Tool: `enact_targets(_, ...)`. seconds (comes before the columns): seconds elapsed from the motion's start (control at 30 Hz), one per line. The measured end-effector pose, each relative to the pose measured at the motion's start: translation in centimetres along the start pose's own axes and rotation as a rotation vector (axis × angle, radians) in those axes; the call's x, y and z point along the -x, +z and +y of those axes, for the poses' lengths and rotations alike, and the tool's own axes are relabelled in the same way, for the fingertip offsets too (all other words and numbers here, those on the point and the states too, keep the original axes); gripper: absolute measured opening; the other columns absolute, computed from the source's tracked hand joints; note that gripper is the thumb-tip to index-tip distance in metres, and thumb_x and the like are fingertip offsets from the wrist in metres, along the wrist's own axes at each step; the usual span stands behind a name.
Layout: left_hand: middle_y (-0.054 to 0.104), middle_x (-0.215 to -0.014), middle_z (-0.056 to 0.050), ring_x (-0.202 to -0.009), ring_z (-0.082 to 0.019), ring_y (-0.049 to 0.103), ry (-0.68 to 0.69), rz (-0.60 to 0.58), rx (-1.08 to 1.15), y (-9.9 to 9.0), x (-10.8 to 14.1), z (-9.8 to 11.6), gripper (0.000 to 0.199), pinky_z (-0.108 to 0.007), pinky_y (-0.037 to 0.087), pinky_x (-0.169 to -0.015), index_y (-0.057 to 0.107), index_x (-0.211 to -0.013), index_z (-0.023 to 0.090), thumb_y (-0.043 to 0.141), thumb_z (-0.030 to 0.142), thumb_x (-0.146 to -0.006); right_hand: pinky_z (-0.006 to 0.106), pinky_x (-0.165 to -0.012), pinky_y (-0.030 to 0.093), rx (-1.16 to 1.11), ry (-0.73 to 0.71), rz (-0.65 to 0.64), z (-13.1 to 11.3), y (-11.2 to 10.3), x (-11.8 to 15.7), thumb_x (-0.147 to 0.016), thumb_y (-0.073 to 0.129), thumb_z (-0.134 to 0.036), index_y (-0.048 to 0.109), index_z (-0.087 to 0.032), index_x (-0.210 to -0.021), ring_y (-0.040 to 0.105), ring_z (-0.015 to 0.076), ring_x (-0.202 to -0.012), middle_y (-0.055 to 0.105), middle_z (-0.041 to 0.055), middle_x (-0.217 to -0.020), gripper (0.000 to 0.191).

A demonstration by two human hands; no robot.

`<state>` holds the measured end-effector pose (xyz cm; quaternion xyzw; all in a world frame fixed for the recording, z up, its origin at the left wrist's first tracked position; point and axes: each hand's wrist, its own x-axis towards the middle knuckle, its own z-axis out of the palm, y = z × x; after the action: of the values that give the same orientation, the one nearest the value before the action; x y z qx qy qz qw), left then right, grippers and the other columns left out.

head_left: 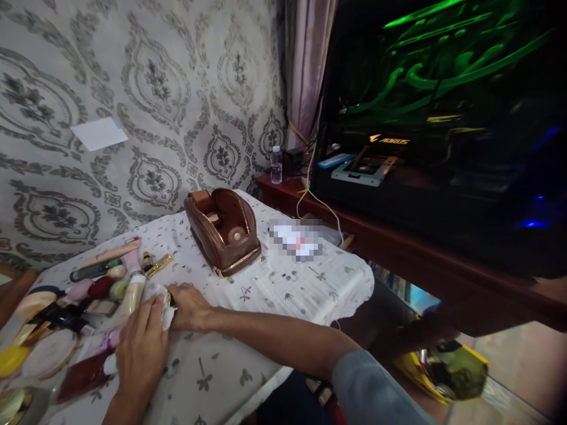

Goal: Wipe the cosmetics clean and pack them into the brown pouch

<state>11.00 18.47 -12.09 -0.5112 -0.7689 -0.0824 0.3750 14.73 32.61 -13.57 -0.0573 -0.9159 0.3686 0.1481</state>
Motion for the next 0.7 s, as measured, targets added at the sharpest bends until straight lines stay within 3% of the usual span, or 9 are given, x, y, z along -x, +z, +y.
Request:
enact_targets(0.2, 0.068, -0.118, -0.013, -0.108, -0.032, 0.061, 0.013, 0.013, 0.113, 0.5, 0.3, -0.6, 0.043, -0.046, 0.05, -0.092, 0.057, -0.128, 0.018, 0.041, 0.009, -0.088, 0.029, -0.071, 0.048, -0.006, -0.06, -0.005, 0.2, 0.0, -0.1, -0.065, 0.078, -0.03, 0.059, -0.016, -0.102, 0.063, 0.0243, -0.085, 0.067, 0.0049, -0.088, 0.044)
enact_targets(0.37, 0.068, -0.117, -0.011, -0.109, -0.029, 0.062, 0.063, 0.054, 0.249, 1.0, 0.9, -2.0, 0.03, -0.044, 0.048, -0.097, 0.063, -0.118, 0.02, 0.045, 0.018, -0.093, 0.034, -0.083, 0.05, -0.074, -0.127, -0.008, 0.6, 0.1, -0.4, -0.064, 0.082, -0.033, 0.059, -0.018, -0.114, 0.065, 0.0266, -0.093, 0.069, 0.0056, -0.099, 0.058)
enact_targets(0.5, 0.068, -0.112, -0.011, -0.105, -0.026, 0.065, -0.049, 0.06, 0.369, 1.1, 0.8, -2.4, 0.022, -0.039, 0.05, -0.097, 0.063, -0.108, 0.019, 0.05, 0.032, -0.096, 0.035, -0.093, 0.048, -0.189, -0.168, -0.025, 1.2, -0.1, -0.6, -0.063, 0.085, -0.033, 0.047, -0.022, -0.137, 0.063, 0.0254, -0.107, 0.066, 0.006, -0.117, 0.083)
enact_targets(0.7, 0.066, -0.113, -0.011, -0.108, -0.026, 0.064, -0.299, 0.033, 0.458, 1.2, 0.5, -1.7, 0.033, -0.041, 0.05, -0.097, 0.059, -0.113, 0.018, 0.056, 0.043, -0.093, 0.033, -0.093, 0.049, -0.455, -0.225, -0.097, 2.3, -0.2, -0.9, -0.066, 0.082, -0.027, 0.051, -0.016, -0.134, 0.062, 0.0215, -0.103, 0.065, 0.007, -0.114, 0.076)
